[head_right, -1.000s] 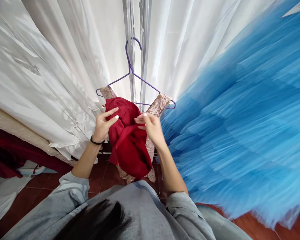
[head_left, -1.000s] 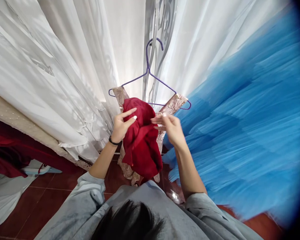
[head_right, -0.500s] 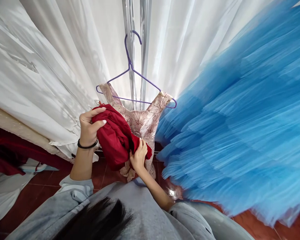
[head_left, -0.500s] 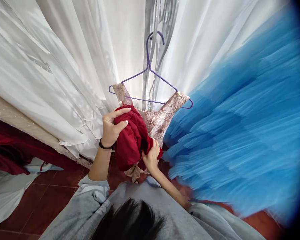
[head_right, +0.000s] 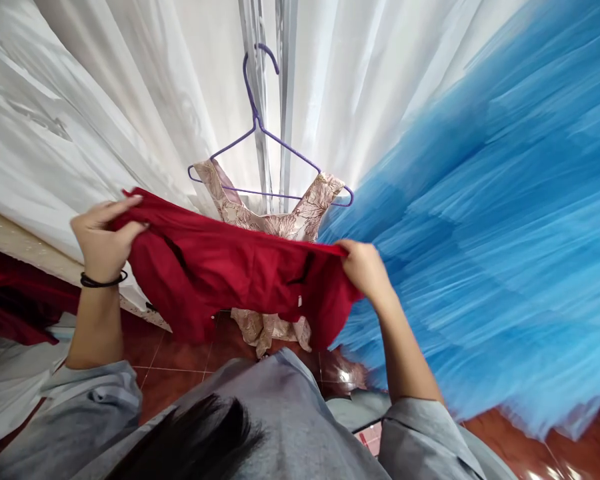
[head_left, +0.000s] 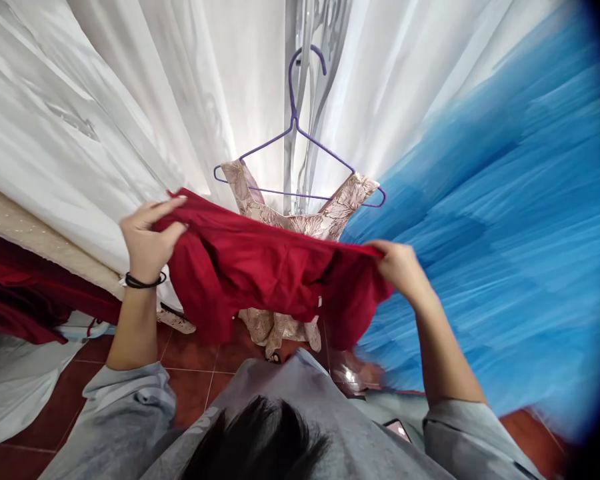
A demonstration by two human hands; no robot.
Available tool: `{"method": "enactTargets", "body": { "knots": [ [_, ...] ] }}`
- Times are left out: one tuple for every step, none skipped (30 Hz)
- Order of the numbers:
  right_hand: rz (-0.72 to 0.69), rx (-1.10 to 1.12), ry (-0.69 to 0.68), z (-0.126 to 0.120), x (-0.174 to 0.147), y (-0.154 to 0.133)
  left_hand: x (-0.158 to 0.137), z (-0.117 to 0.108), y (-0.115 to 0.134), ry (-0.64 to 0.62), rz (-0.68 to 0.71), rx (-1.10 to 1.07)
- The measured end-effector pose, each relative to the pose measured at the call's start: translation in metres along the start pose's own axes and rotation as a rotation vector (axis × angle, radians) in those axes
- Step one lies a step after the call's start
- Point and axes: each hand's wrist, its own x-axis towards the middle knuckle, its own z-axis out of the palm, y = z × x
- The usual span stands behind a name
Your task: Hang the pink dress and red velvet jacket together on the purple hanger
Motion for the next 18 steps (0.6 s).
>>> {"method": "enactTargets", "body": {
  "knots": [
    [-0.032,0.033,0.159,-0.013,0.008,-0.003,0.006,0.0,-0.006,0.036,0.025,0.034],
    [-0.063,0.064,0.269,-0.023,0.016,-0.006,0.013,0.002,-0.013,0.059,0.031,0.053],
    [-0.089,0.088,0.31,-0.031,0.025,-0.008,0.02,0.004,-0.02,0.049,0.019,0.064],
    [-0.108,0.109,0.292,-0.037,0.033,-0.011,0.026,0.007,-0.025,0.033,-0.008,0.072],
    [-0.119,0.134,0.24,-0.041,0.041,-0.013,0.032,0.009,-0.03,0.021,-0.044,0.078],
    [-0.128,0.168,0.188,-0.046,0.049,-0.014,0.038,0.011,-0.032,0.023,-0.075,0.082],
    [-0.136,0.214,0.181,-0.051,0.055,-0.015,0.043,0.012,-0.033,0.04,-0.084,0.087],
    [-0.141,0.268,0.243,-0.056,0.06,-0.015,0.047,0.012,-0.032,0.096,-0.063,0.092],
    [-0.144,0.326,0.356,-0.061,0.064,-0.015,0.05,0.012,-0.029,0.149,-0.017,0.107],
    [-0.146,0.376,0.484,-0.065,0.068,-0.015,0.052,0.012,-0.027,0.201,0.04,0.126],
    [-0.142,0.412,0.588,-0.068,0.07,-0.015,0.054,0.013,-0.025,0.212,0.08,0.141],
    [-0.132,0.43,0.629,-0.071,0.071,-0.015,0.056,0.014,-0.024,0.183,0.071,0.138],
    [-0.122,0.442,0.6,-0.072,0.072,-0.014,0.057,0.016,-0.024,0.121,-0.005,0.108],
    [-0.117,0.461,0.515,-0.072,0.071,-0.014,0.058,0.02,-0.025,0.038,-0.139,0.04],
    [-0.122,0.498,0.407,-0.071,0.07,-0.016,0.058,0.025,-0.025,-0.045,-0.307,-0.069],
    [-0.132,0.56,0.32,-0.069,0.067,-0.019,0.058,0.03,-0.025,-0.103,-0.481,-0.208],
    [-0.149,0.643,0.273,-0.066,0.065,-0.024,0.057,0.038,-0.023,-0.16,-0.623,-0.352],
    [-0.175,0.733,0.271,-0.062,0.062,-0.033,0.055,0.046,-0.018,-0.197,-0.709,-0.485]
  ]
}}
